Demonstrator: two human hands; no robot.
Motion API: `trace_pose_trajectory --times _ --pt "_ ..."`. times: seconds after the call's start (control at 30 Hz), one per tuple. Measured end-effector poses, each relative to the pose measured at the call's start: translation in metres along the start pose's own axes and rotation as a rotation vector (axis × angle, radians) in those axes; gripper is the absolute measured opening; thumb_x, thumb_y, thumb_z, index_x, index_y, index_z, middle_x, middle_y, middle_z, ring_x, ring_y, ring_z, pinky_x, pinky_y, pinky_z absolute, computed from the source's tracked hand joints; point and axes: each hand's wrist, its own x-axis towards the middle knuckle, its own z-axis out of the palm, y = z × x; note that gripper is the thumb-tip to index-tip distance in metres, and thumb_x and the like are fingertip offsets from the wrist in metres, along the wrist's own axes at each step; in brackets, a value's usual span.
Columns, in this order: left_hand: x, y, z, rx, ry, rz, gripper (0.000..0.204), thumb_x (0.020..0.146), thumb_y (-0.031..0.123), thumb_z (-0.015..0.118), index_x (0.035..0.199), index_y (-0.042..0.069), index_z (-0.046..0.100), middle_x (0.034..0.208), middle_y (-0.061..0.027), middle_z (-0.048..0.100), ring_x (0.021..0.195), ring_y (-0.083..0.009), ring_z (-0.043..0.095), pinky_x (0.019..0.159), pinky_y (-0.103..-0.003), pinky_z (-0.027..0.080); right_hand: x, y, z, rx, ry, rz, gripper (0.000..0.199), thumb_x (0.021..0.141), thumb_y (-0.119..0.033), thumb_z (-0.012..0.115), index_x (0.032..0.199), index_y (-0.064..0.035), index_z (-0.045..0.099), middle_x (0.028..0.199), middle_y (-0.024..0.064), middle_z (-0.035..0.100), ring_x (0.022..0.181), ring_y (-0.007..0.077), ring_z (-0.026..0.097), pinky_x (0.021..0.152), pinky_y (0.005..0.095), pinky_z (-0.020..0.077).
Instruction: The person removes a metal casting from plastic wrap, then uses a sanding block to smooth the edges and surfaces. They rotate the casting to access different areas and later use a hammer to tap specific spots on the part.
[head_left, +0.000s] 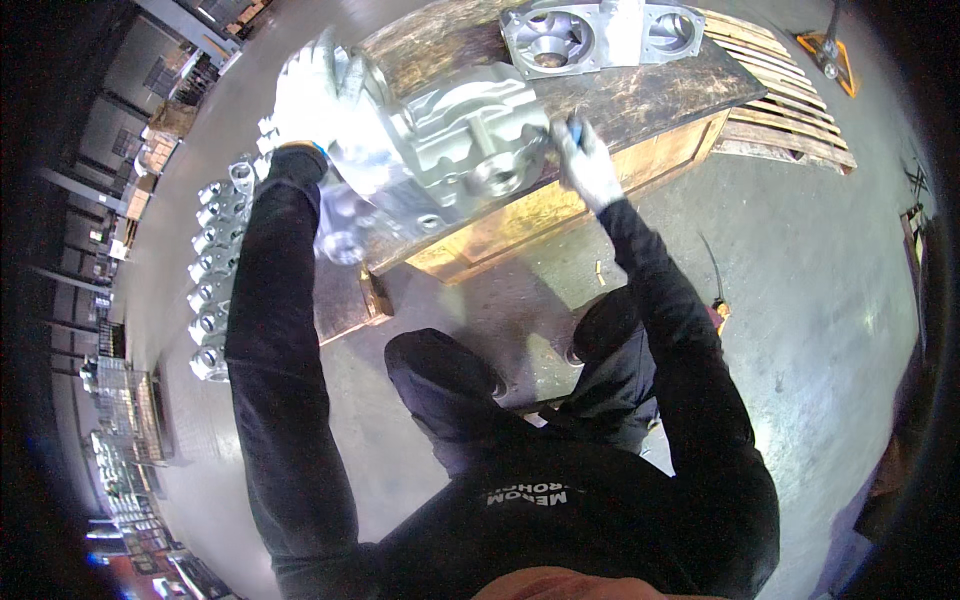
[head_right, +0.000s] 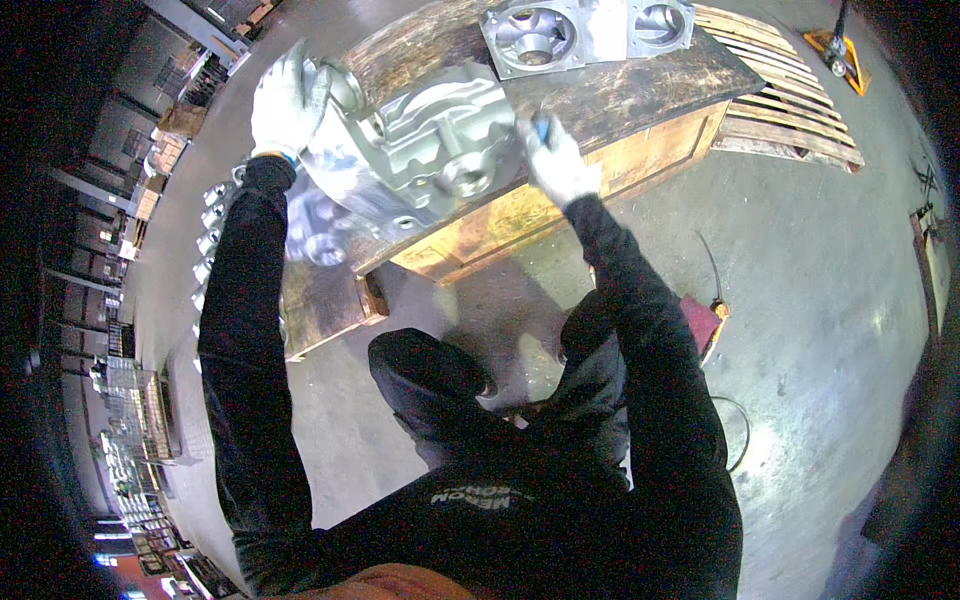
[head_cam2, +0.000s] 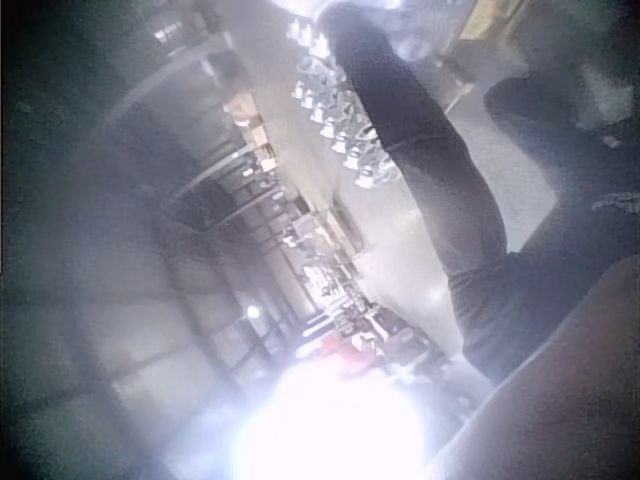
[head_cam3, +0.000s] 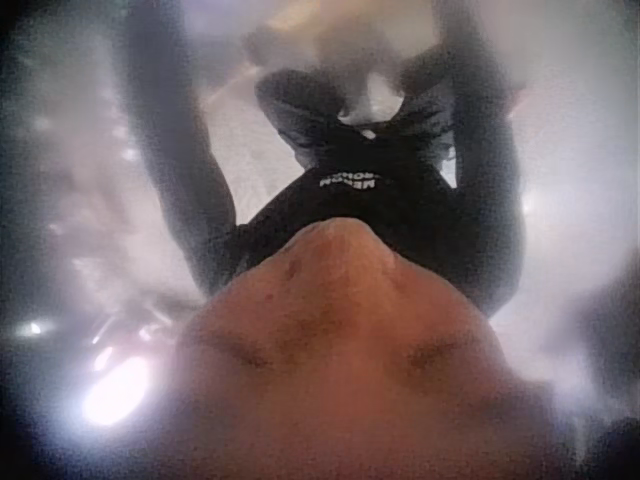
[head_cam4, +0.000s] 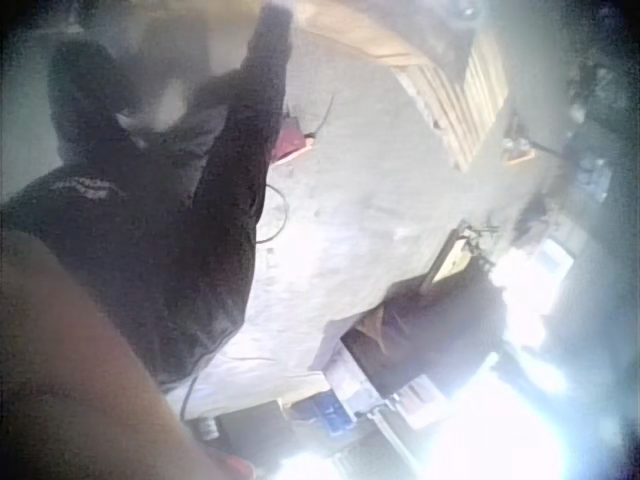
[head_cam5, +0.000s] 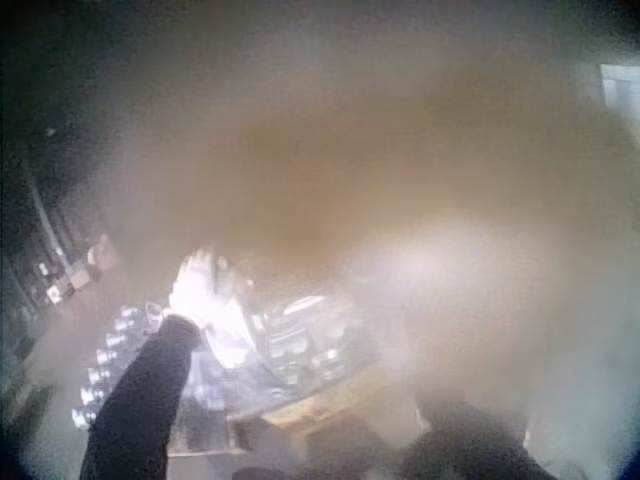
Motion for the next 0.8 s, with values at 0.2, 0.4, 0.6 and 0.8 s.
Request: trace_pose_trajectory --times 0.2,0.4,0.6,0.8 --pt "-0.010 -0.029 0.029 -0.409 -0.078 -0.222 0.047 0.098 0.041 0.058 0.134 0.011 0.058 0.133 -0.0195 0.061 0.123 -0.0395 0.058 0.105 -0.046 0.046 -0.092 0.016 0.001 -0.553 -0.266 -0.288 0.045 0.098 -0.044 0.065 0.121 -0.0065 0.062 0.100 0.0134 0.075 0.084 0.0295 0.072 0.077 0.0398 0.0560" --pt "-0.009 -0.008 0.033 -0.458 0.072 -0.286 0.050 0.092 0.046 0.067 0.130 0.014 0.062 0.125 -0.0199 0.064 0.112 -0.0393 0.064 0.097 -0.046 0.051 -0.071 0.008 -0.002 -0.995 -0.190 -0.664 0.028 0.098 -0.035 0.059 0.110 -0.0096 0.060 0.089 0.0151 0.070 0.078 0.0366 0.069 0.067 0.0469 0.0532" --pt "-0.015 -0.025 0.054 -0.425 0.065 -0.258 0.048 0.097 0.041 0.065 0.134 0.011 0.059 0.127 -0.0196 0.063 0.119 -0.0374 0.061 0.100 -0.043 0.048 -0.025 0.008 0.000 -1.130 -0.147 -0.793 0.023 0.096 -0.031 0.058 0.111 -0.0136 0.061 0.088 0.0155 0.069 0.075 0.0373 0.068 0.068 0.0502 0.0518" --pt "-0.036 -0.043 0.087 -0.124 -0.018 -0.460 0.048 0.086 0.052 0.070 0.110 0.011 0.065 0.102 -0.0284 0.067 0.095 -0.0449 0.064 0.079 -0.060 0.047 -0.089 0.033 0.033 -1.010 -0.149 -0.386 0.024 0.097 -0.034 0.057 0.103 -0.0119 0.063 0.076 0.0166 0.070 0.070 0.0377 0.070 0.060 0.0493 0.0543"
